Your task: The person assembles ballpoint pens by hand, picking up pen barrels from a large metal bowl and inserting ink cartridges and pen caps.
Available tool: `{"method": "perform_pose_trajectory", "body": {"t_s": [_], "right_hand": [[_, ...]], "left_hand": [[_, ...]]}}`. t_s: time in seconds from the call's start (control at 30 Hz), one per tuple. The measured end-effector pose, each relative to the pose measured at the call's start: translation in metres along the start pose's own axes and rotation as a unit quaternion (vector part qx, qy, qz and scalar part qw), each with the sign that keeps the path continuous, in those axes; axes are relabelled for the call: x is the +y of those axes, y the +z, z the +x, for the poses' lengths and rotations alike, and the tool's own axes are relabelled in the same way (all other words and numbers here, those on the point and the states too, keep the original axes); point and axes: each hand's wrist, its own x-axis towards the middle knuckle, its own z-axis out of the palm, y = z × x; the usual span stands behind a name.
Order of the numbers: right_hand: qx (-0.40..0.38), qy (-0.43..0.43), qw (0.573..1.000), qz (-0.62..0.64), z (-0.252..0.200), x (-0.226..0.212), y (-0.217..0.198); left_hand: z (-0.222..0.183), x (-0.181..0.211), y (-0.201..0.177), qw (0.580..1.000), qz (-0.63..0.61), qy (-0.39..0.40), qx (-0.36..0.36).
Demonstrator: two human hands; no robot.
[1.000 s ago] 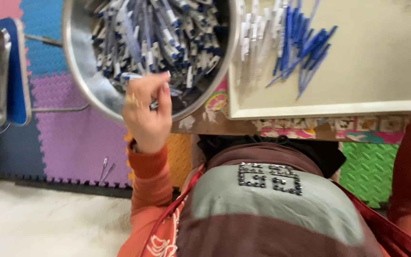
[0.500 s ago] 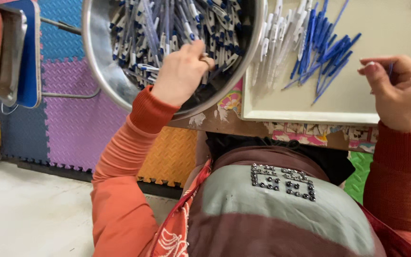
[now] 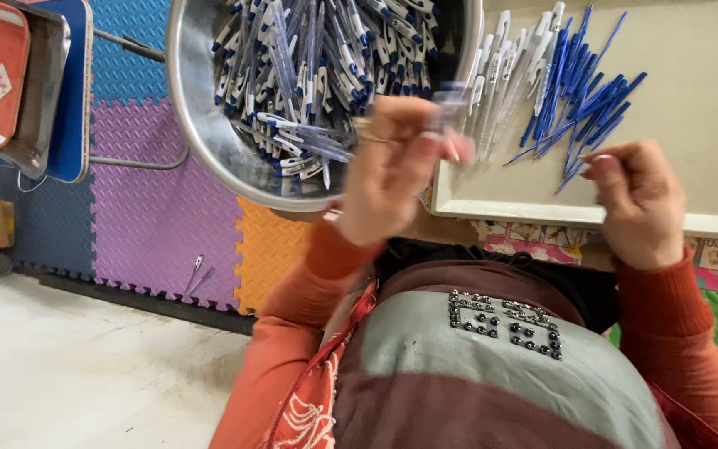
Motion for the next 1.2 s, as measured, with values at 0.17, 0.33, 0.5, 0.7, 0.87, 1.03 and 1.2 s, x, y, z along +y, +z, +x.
{"method": "perform_pose_trajectory", "body": {"t_s": [0.17, 0.33, 0.5, 0.7, 0.87, 1.03, 1.2], "right_hand": [[0.023, -0.069, 0.995, -0.062, 0.000, -0.046, 0.010], [-0.009, -0.091, 0.994, -0.054, 0.003, -0.059, 0.023], [-0.013, -0.036, 0.987, 0.155, 0.003, -0.039, 0.039], [-0.013, -0.034, 0.984, 0.175, 0.003, -0.038, 0.041], [-0.018, -0.033, 0.987, 0.157, 0.004, -0.040, 0.040], [-0.017, -0.025, 0.990, 0.141, 0.003, -0.039, 0.038], [-0.030, -0.029, 0.996, 0.076, 0.005, -0.043, 0.035]], "left_hand": [[-0.022, -0.052, 0.042, 0.970, 0.021, -0.231, 0.068], [-0.048, -0.102, 0.038, 0.951, -0.007, -0.304, 0.057], [-0.056, -0.108, 0.044, 0.960, -0.098, -0.254, 0.061], [-0.060, -0.114, 0.042, 0.958, -0.104, -0.264, 0.053], [-0.059, -0.109, 0.041, 0.960, -0.081, -0.262, 0.047], [-0.058, -0.103, 0.045, 0.964, -0.046, -0.259, 0.047], [-0.056, -0.095, 0.045, 0.973, 0.071, -0.216, 0.039]]}}
